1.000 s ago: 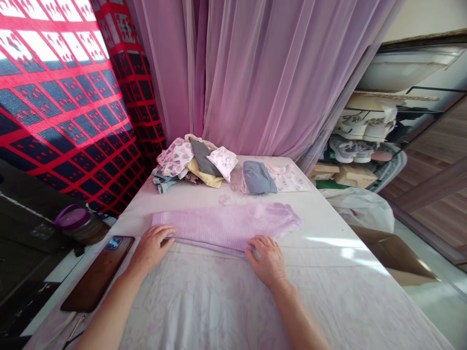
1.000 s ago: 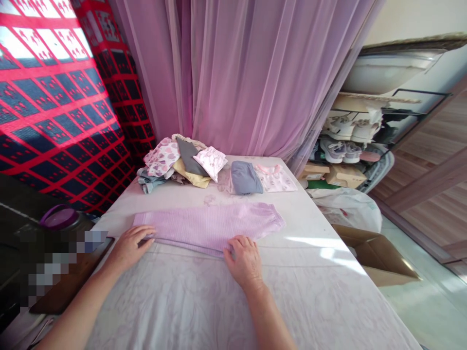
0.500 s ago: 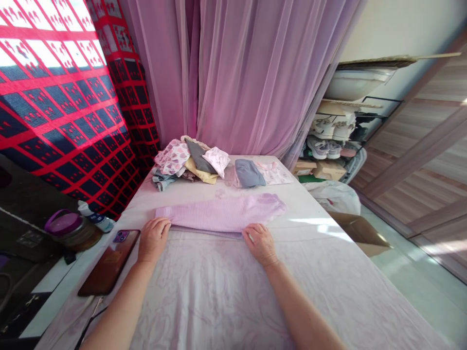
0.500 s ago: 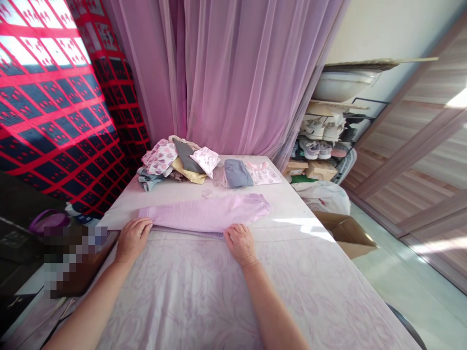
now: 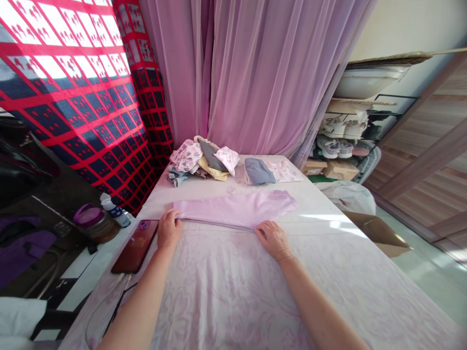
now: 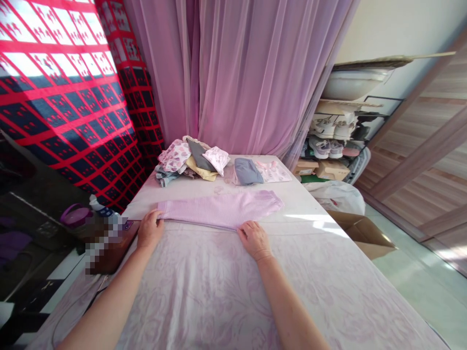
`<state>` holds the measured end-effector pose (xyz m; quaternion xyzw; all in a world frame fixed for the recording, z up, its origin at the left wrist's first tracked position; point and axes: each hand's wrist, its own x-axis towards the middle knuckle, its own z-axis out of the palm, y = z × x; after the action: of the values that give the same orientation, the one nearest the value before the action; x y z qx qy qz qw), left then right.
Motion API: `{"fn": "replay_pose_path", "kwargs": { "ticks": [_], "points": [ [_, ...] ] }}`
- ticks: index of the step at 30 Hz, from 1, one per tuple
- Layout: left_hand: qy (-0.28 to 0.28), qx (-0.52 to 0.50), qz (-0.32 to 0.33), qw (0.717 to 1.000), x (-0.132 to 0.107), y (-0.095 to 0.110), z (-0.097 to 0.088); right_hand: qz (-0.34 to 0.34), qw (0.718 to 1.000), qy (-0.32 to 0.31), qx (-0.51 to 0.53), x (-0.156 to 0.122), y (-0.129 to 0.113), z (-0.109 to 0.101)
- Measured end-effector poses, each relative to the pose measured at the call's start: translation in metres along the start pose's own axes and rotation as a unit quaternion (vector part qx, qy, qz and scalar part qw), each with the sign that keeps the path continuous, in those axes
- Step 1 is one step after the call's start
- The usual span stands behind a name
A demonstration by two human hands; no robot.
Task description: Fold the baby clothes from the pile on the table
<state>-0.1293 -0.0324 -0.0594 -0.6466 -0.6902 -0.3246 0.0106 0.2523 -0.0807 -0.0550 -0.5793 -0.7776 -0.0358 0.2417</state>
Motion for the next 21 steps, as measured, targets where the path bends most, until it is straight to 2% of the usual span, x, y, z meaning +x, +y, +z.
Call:
{"fn": "replay_pose_path", "kwargs": {
  "ticks": [3,9,17,21],
  "points": [
    [0.005,-0.019,-0.034,0.999,0.001,-0.002,-0.001,-0.002,1.0,0.0,0.004,-0.001,0.0,-0.001],
    [-0.002,-0.029,-0.058,0.998,0.002,-0.003,-0.006,-0.011,0.999,0.019,0.031,-0.003,0.004,0.0],
    [-0.014,0.011,-0.081,0.997,0.003,-0.001,-0.011,-0.004,0.999,0.005,0.05,-0.002,0.004,0.0],
    [-0.015,0.044,-0.076,0.996,0.003,-0.001,-0.007,-0.006,0.997,0.018,0.07,-0.003,0.004,0.0]
  ]
}}
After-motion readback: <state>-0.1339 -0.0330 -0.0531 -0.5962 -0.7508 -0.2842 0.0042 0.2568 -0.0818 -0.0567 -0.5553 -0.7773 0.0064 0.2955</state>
